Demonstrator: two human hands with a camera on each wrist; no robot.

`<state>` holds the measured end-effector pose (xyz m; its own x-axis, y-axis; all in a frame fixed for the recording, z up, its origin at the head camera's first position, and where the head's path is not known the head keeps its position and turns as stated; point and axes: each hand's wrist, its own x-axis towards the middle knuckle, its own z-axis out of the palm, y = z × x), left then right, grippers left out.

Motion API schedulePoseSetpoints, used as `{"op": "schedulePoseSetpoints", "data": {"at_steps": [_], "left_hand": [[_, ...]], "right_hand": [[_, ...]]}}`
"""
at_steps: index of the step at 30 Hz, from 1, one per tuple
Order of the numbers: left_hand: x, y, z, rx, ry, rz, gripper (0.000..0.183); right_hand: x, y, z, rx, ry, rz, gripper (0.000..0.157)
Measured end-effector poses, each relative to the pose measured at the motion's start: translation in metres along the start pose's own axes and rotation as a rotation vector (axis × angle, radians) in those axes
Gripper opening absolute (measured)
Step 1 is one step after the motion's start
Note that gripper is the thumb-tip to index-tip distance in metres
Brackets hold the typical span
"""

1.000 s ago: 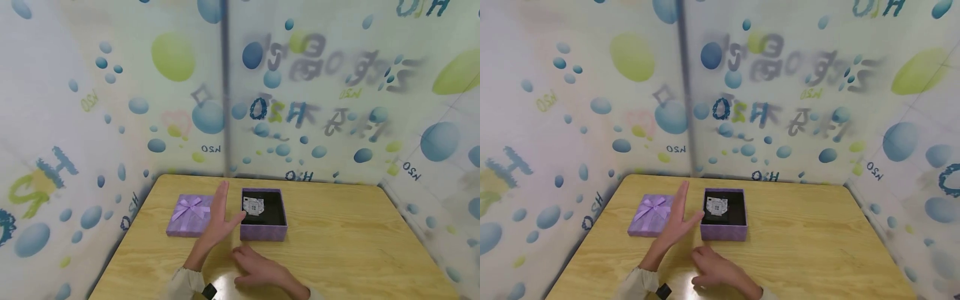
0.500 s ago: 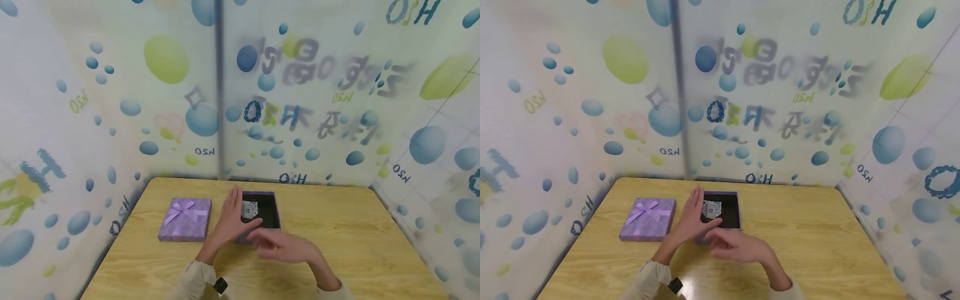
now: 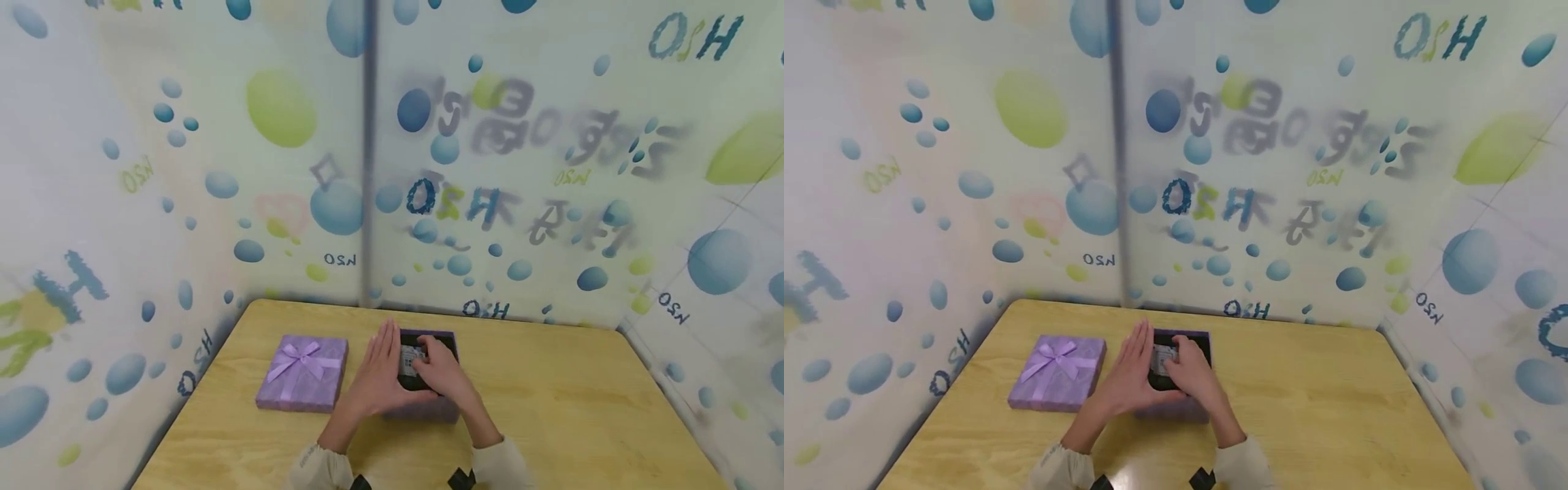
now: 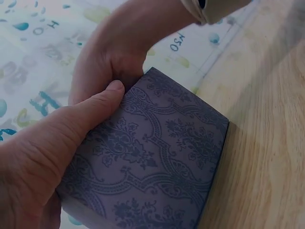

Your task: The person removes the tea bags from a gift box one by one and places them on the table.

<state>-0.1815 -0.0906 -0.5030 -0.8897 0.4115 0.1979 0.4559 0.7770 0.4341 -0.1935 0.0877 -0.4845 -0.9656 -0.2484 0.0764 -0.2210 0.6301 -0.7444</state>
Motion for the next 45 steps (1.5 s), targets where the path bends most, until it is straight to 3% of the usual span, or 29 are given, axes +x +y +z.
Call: {"op": "schedulePoseSetpoints", "data": {"at_steps": [4,7,15,21,27,35,41,45], "left_hand": [[-0.003,0.006,0.007,0.000,-0.032,0.010,0.147],[-0.006,0.008,0.008,0.019,-0.027,0.022,0.148],[-0.021,0.009,0.006,0.029,-0.014,0.016,0.151],[-0.023,0.007,0.007,0.023,-0.012,-0.010,0.151],[-0.023,0.005,0.007,0.017,0.003,-0.010,0.150],[-0.023,-0.001,0.008,0.012,-0.002,-0.042,0.150],[-0.010,-0.004,0.002,0.013,0.009,-0.024,0.150],[0.000,-0.004,0.001,0.009,-0.010,-0.028,0.151]], "right_hand": [[-0.001,0.005,0.013,-0.138,0.074,0.123,0.054],[-0.006,0.003,0.017,-0.197,0.075,0.177,0.057],[-0.017,-0.003,0.021,-0.150,-0.069,0.129,0.038],[-0.016,-0.004,0.023,-0.203,-0.084,0.164,0.043],[-0.011,0.000,0.028,-0.183,-0.125,0.190,0.044],[-0.005,0.002,0.034,-0.200,-0.101,0.156,0.044],[0.005,-0.001,0.028,-0.214,-0.032,0.148,0.042],[0.012,-0.002,0.020,-0.237,-0.011,0.196,0.047]]}}
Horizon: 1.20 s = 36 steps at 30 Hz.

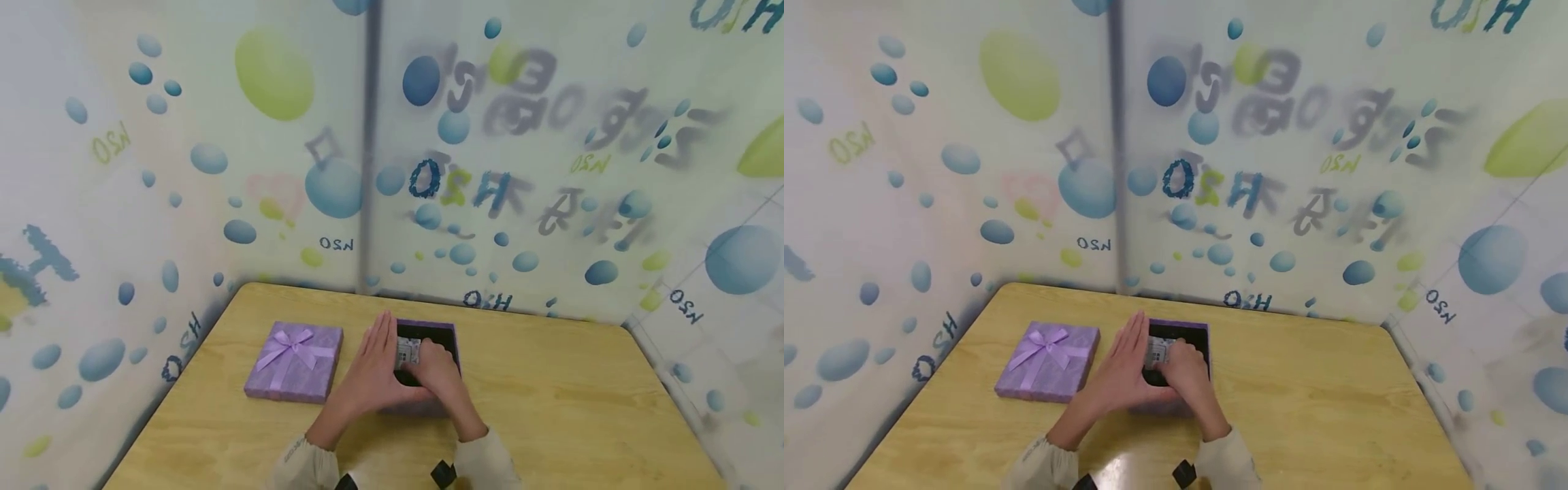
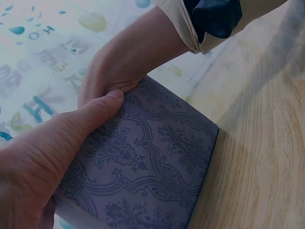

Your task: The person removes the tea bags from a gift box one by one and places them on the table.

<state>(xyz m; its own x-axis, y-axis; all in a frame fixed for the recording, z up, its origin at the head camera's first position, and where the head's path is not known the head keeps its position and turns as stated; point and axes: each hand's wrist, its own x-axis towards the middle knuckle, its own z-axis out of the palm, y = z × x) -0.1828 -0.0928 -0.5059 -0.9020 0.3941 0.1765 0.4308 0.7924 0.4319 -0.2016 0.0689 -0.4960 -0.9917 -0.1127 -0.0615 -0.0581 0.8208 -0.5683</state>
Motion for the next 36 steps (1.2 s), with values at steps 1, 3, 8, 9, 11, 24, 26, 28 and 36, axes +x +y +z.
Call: {"op": "schedulePoseSetpoints", "data": {"at_steps": [1,3,8,9,11,24,26,28,36], "left_hand": [[0.001,0.000,0.000,0.002,-0.001,0.000,0.151],[0.002,0.001,0.000,-0.002,0.000,-0.003,0.151],[0.004,0.002,0.002,-0.011,-0.003,0.009,0.152],[0.005,0.001,0.003,-0.014,-0.002,0.010,0.152],[0.004,0.000,0.003,-0.003,0.004,0.002,0.152],[0.004,-0.007,-0.005,-0.001,-0.034,0.023,0.152],[0.003,-0.009,-0.006,0.001,-0.039,0.025,0.153],[0.003,-0.010,-0.007,-0.002,-0.038,0.024,0.153],[0.006,-0.003,0.000,0.000,-0.015,0.024,0.152]], "right_hand": [[0.000,0.000,-0.001,-0.003,0.002,0.010,0.049],[0.001,0.000,-0.002,-0.001,0.003,0.023,0.055],[0.001,0.002,-0.004,0.027,0.017,0.030,0.057],[0.002,0.002,-0.004,0.029,0.017,0.028,0.056],[0.004,0.000,-0.004,0.023,0.011,0.014,0.055],[0.006,-0.006,0.001,0.096,0.005,-0.009,0.036],[0.006,-0.008,0.003,0.100,-0.003,0.003,0.039],[0.007,-0.010,0.003,0.103,-0.009,0.006,0.039],[0.004,-0.004,-0.006,0.053,0.027,-0.031,0.030]]}}
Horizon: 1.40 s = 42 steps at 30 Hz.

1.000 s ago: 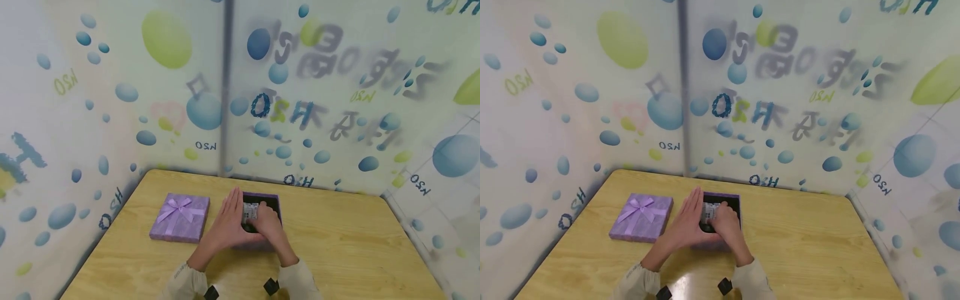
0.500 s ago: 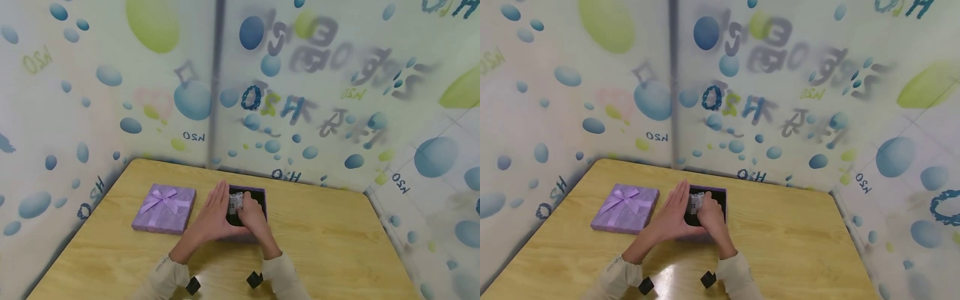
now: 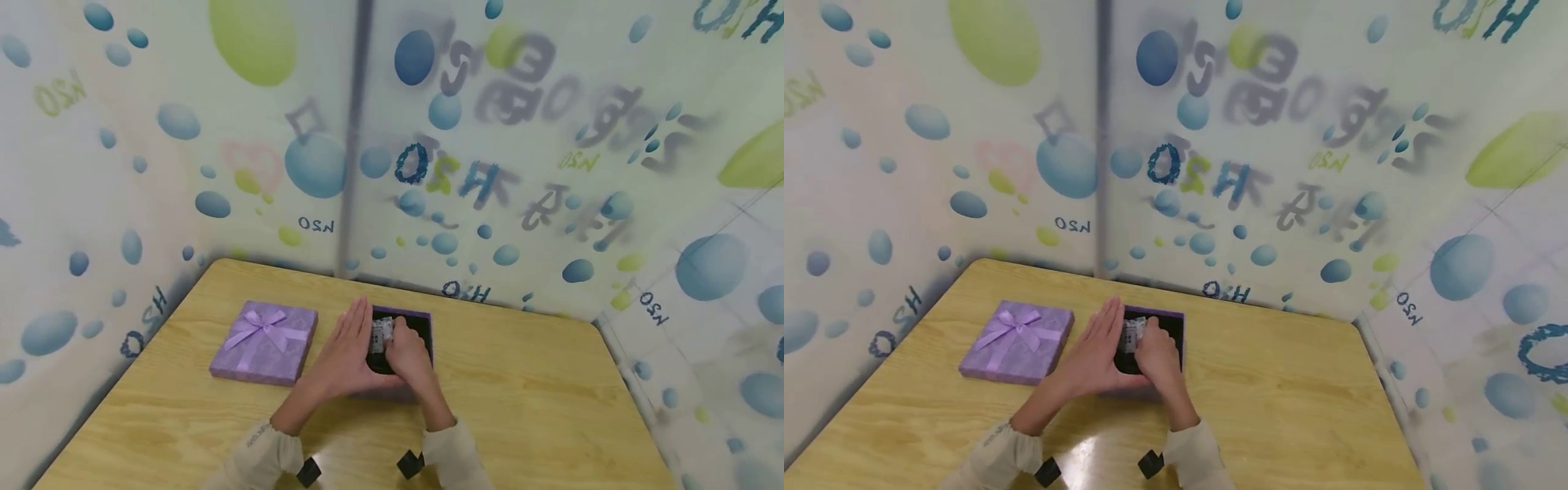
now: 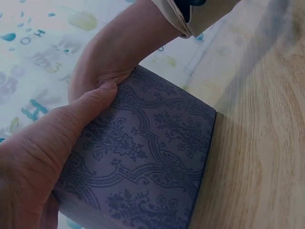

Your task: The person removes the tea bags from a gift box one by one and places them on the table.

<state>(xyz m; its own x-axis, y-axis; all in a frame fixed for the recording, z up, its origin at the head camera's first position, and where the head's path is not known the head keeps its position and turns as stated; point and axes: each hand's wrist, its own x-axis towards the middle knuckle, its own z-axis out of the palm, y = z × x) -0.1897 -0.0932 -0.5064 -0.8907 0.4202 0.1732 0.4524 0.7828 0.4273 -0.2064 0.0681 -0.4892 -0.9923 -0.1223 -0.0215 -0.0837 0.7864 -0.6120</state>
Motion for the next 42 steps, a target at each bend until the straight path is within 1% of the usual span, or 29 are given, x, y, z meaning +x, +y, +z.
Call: {"op": "schedulePoseSetpoints", "data": {"at_steps": [2,5,10,12,16,20,23,28,30,33,35,37,42], "left_hand": [[-0.001,0.001,0.001,-0.005,-0.010,0.002,0.152],[0.000,0.002,0.002,-0.006,-0.007,0.002,0.152],[0.000,0.002,-0.001,0.006,-0.005,-0.020,0.152],[-0.001,0.000,-0.003,0.005,-0.003,-0.023,0.152],[0.000,0.003,-0.003,0.005,0.007,-0.028,0.151],[-0.001,0.004,-0.004,0.014,-0.002,-0.036,0.151],[-0.001,0.005,-0.004,0.010,-0.003,-0.033,0.151],[-0.003,0.004,-0.003,0.012,-0.010,-0.040,0.151],[-0.004,0.003,-0.003,0.013,-0.012,-0.042,0.151],[-0.003,0.002,-0.003,0.010,-0.021,-0.045,0.151],[-0.002,0.002,-0.004,0.002,-0.015,-0.039,0.150],[-0.002,0.002,-0.005,-0.007,-0.014,-0.036,0.150],[-0.001,0.004,-0.004,-0.021,-0.012,-0.034,0.149]], "right_hand": [[-0.002,0.000,-0.001,-0.009,0.012,-0.006,0.027],[-0.002,0.001,-0.002,-0.014,0.028,-0.018,0.025],[0.002,0.000,0.000,0.004,0.008,-0.044,0.023],[0.004,0.001,0.001,0.025,0.006,-0.066,0.022],[0.006,0.005,-0.002,0.088,-0.005,-0.118,0.022],[0.006,0.007,-0.003,0.144,-0.040,-0.129,0.022],[0.005,0.008,-0.004,0.188,-0.051,-0.111,0.025],[0.003,0.005,-0.007,0.262,-0.082,-0.086,0.038],[0.002,0.004,-0.009,0.273,-0.089,-0.091,0.041],[0.000,0.004,-0.014,0.271,-0.074,-0.120,0.042],[-0.001,0.003,-0.018,0.294,-0.074,-0.142,0.042],[-0.002,0.003,-0.023,0.321,-0.091,-0.165,0.042],[-0.004,0.004,-0.036,0.376,-0.158,-0.186,0.041]]}}
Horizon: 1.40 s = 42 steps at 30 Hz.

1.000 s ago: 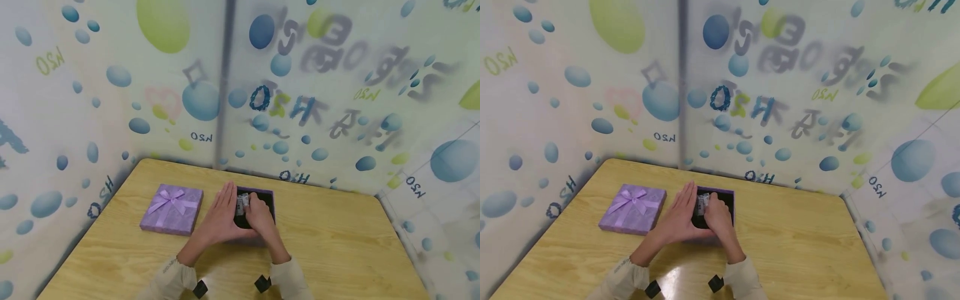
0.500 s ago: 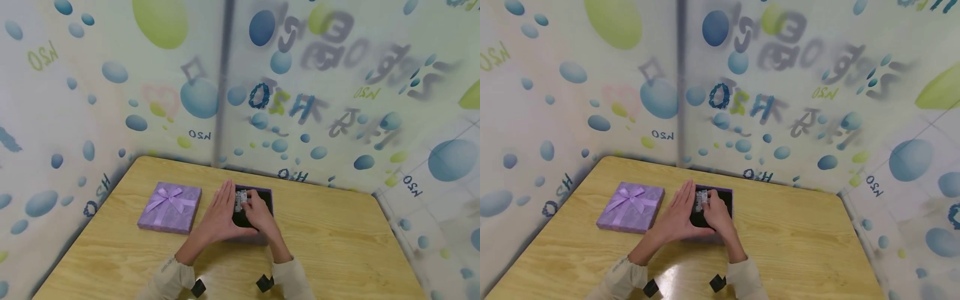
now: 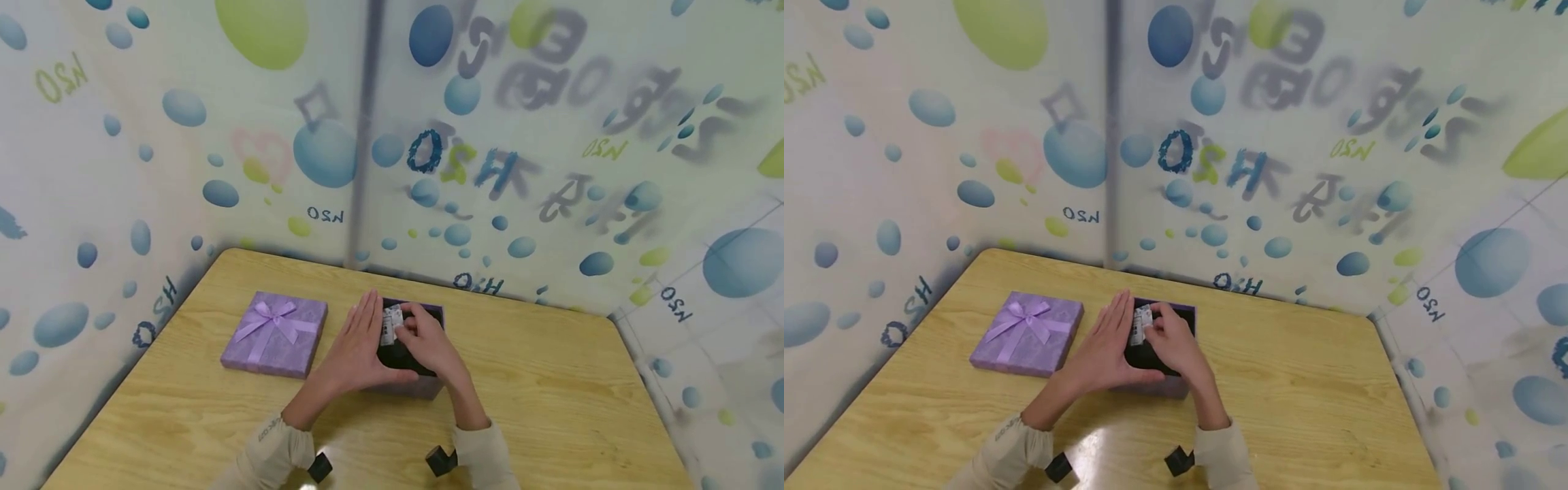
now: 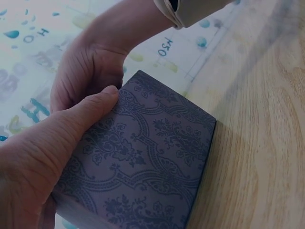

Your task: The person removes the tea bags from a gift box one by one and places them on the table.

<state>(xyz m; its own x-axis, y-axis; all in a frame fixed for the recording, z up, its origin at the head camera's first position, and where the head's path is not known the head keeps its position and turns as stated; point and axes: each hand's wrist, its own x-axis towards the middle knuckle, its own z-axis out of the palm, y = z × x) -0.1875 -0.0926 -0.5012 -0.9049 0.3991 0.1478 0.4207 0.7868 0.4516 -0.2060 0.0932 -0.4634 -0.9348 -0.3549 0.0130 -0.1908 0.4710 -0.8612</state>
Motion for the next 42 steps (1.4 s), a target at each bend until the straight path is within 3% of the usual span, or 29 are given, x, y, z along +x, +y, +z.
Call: {"op": "schedulePoseSetpoints", "data": {"at_steps": [4,12,20,27,36,42], "left_hand": [[0.001,-0.001,0.000,-0.008,0.008,-0.017,0.150],[0.002,-0.005,0.004,-0.011,-0.009,-0.007,0.150],[-0.001,-0.001,0.009,-0.019,-0.042,-0.007,0.151],[0.003,-0.001,0.006,-0.009,0.006,0.011,0.152],[0.001,-0.006,0.005,-0.002,0.013,-0.012,0.154],[0.002,-0.005,0.005,0.010,0.022,-0.009,0.154]], "right_hand": [[0.001,0.000,-0.008,0.062,-0.007,0.008,0.040],[-0.008,0.014,-0.017,0.219,0.063,0.097,0.038],[-0.020,0.029,-0.050,0.234,0.114,0.179,0.043],[-0.017,0.035,-0.075,0.206,0.131,0.223,0.046],[-0.014,0.044,-0.086,0.173,0.133,0.284,0.045],[-0.013,0.054,-0.094,0.191,0.149,0.267,0.044]]}}
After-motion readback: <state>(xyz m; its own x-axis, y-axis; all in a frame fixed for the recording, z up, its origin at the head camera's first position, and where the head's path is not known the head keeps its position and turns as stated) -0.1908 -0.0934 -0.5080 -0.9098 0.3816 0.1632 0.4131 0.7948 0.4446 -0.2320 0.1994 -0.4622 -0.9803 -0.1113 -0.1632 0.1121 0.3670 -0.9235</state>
